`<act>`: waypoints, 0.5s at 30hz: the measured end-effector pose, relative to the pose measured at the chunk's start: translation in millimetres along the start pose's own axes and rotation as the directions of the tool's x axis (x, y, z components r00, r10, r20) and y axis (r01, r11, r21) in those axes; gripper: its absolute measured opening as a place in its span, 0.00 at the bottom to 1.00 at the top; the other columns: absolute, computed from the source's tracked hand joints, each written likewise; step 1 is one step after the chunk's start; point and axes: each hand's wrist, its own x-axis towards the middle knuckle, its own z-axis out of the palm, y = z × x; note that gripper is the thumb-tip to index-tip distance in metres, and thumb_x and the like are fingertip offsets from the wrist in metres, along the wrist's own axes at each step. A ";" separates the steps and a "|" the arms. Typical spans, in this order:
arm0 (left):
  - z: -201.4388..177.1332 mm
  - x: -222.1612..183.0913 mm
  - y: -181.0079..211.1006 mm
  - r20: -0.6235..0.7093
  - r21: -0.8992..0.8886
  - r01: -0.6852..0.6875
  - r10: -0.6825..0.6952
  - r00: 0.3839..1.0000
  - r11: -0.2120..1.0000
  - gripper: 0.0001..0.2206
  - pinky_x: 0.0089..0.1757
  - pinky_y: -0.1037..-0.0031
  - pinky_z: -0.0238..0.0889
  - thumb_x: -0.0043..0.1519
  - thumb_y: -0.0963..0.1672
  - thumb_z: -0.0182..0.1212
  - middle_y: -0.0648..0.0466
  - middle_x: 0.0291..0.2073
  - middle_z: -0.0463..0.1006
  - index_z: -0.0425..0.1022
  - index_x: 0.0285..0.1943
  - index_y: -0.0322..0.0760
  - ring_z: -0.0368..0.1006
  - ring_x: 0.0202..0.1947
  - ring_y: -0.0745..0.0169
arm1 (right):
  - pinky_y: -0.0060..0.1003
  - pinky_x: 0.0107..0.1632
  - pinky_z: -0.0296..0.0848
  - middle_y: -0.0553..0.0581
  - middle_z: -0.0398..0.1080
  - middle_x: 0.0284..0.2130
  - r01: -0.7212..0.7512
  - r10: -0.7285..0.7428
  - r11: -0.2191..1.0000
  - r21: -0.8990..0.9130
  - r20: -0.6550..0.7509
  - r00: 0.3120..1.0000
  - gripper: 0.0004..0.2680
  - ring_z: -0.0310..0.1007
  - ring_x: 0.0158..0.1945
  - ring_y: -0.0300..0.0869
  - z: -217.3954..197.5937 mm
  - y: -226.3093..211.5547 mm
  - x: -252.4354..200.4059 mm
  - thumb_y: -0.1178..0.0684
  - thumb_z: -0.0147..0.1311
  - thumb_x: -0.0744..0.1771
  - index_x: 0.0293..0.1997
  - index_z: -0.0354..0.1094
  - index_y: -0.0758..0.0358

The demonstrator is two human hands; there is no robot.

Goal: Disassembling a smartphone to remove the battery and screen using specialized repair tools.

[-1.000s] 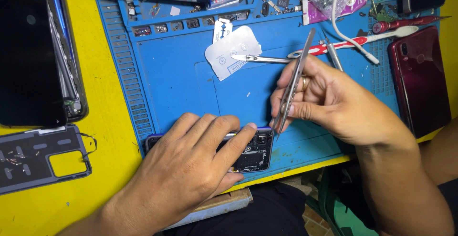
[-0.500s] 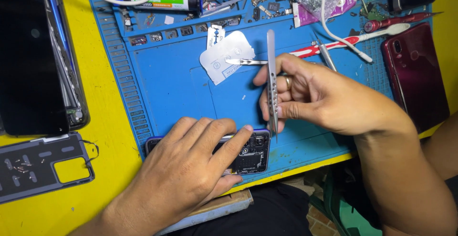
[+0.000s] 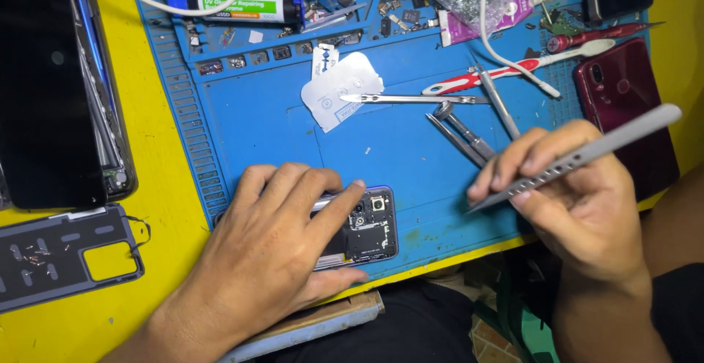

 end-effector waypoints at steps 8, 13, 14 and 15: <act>18.8 38.8 41.2 -0.090 0.151 -0.245 0.260 0.961 0.958 0.07 0.36 0.63 0.54 0.63 0.42 0.58 0.56 0.29 0.69 0.72 0.30 0.45 0.64 0.33 0.53 | 0.35 0.39 0.86 0.65 0.74 0.38 -0.125 0.120 0.992 -0.012 -0.214 0.969 0.14 0.82 0.38 0.49 2.2 -6.3 -40.1 0.64 0.50 0.67 0.59 0.61 0.74; 44.7 55.8 54.7 -0.215 0.139 -0.309 0.334 0.918 0.941 0.09 0.38 0.60 0.52 0.54 0.41 0.65 0.53 0.23 0.71 0.76 0.21 0.46 0.62 0.31 0.50 | 0.34 0.46 0.72 0.66 0.71 0.44 -0.341 0.120 0.833 -0.436 -0.460 0.880 0.19 0.72 0.35 0.48 5.7 -28.0 -25.7 0.70 0.47 0.69 0.71 0.57 0.76; 51.9 56.6 58.5 -0.201 0.171 -0.281 0.313 0.928 0.944 0.09 0.38 0.60 0.52 0.54 0.41 0.65 0.53 0.23 0.71 0.76 0.21 0.46 0.62 0.31 0.50 | 0.34 0.46 0.72 0.66 0.71 0.44 -0.309 0.112 0.851 -0.425 -0.429 0.896 0.19 0.72 0.35 0.48 -13.3 -3.8 -38.0 0.70 0.47 0.69 0.71 0.57 0.76; 58.1 56.0 60.0 -0.250 0.205 -0.271 0.318 0.915 0.941 0.10 0.37 0.61 0.50 0.58 0.40 0.62 0.53 0.25 0.70 0.75 0.23 0.47 0.61 0.30 0.52 | 0.36 0.52 0.67 0.66 0.69 0.49 -0.282 0.035 0.800 -0.530 -0.427 0.904 0.20 0.68 0.42 0.47 -31.3 21.9 -43.3 0.68 0.44 0.73 0.78 0.53 0.71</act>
